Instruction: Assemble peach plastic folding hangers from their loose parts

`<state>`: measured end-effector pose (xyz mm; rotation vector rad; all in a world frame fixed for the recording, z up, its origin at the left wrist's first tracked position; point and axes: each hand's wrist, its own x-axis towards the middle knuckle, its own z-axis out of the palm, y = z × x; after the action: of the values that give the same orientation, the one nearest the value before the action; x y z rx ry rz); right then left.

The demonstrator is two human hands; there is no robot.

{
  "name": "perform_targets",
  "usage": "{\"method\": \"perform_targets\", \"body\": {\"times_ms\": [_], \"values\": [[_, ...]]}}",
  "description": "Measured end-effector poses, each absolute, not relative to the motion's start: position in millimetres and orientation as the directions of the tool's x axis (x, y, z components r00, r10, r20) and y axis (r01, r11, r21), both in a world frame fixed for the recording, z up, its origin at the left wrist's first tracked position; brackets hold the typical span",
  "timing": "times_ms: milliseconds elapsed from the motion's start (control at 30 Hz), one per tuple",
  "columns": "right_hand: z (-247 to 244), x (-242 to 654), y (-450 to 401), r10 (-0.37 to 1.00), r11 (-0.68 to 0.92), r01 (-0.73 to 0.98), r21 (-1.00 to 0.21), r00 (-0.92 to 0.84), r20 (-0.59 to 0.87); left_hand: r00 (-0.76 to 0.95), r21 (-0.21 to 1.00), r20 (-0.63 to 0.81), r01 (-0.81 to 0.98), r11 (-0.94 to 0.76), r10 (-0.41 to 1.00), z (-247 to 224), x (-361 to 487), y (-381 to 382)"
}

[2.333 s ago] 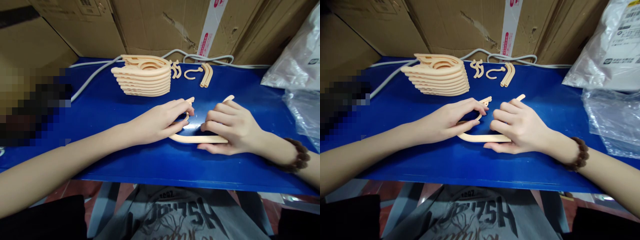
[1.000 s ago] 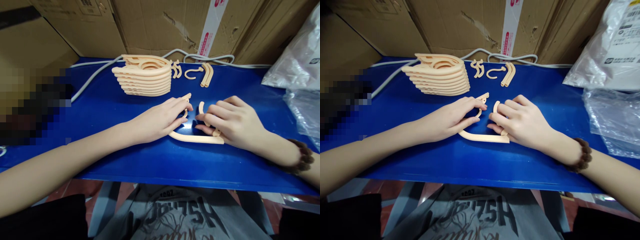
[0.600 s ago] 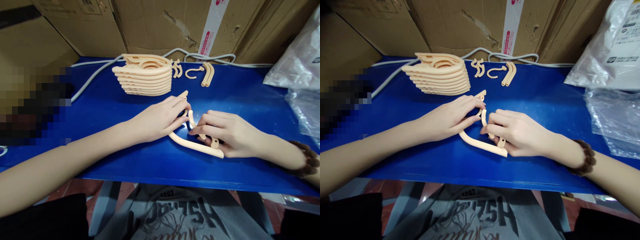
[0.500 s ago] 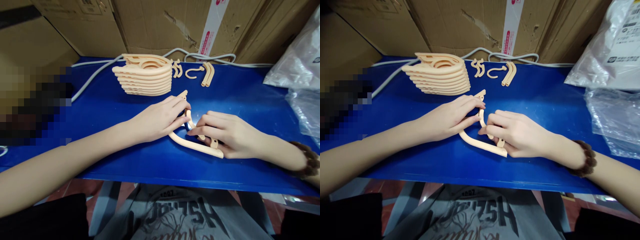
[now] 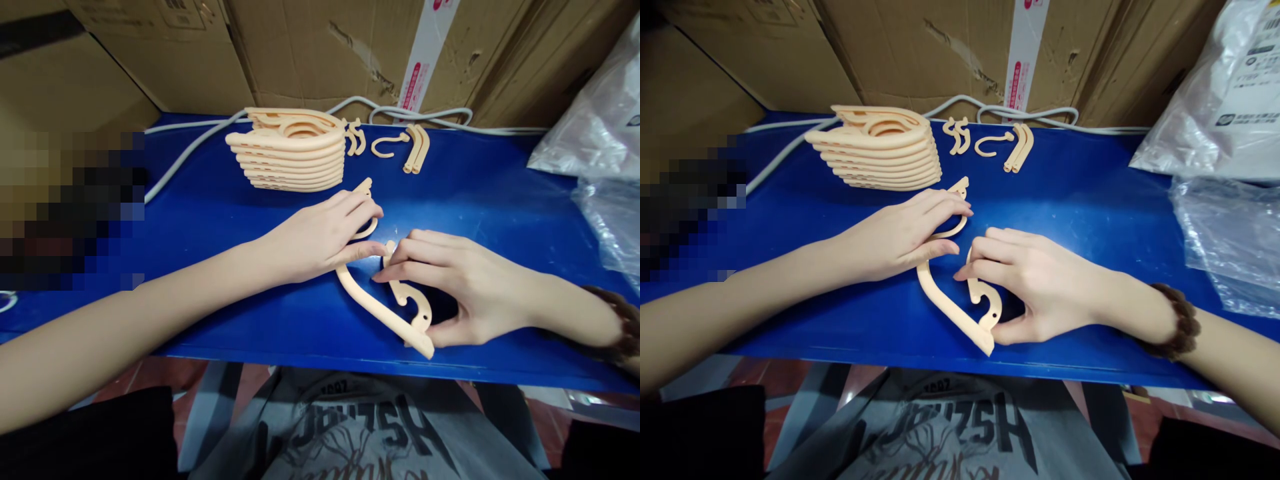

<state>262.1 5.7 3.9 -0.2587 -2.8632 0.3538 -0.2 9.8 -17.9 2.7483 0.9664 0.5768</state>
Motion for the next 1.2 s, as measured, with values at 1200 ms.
{"method": "perform_targets", "body": {"times_ms": [1200], "values": [[1.1,256.8,-12.9,0.184,0.967,0.132,-0.216,-0.953,0.241,0.747,0.187,0.338,0.542,-0.819,0.572,-21.0,-2.4,14.0]]}}
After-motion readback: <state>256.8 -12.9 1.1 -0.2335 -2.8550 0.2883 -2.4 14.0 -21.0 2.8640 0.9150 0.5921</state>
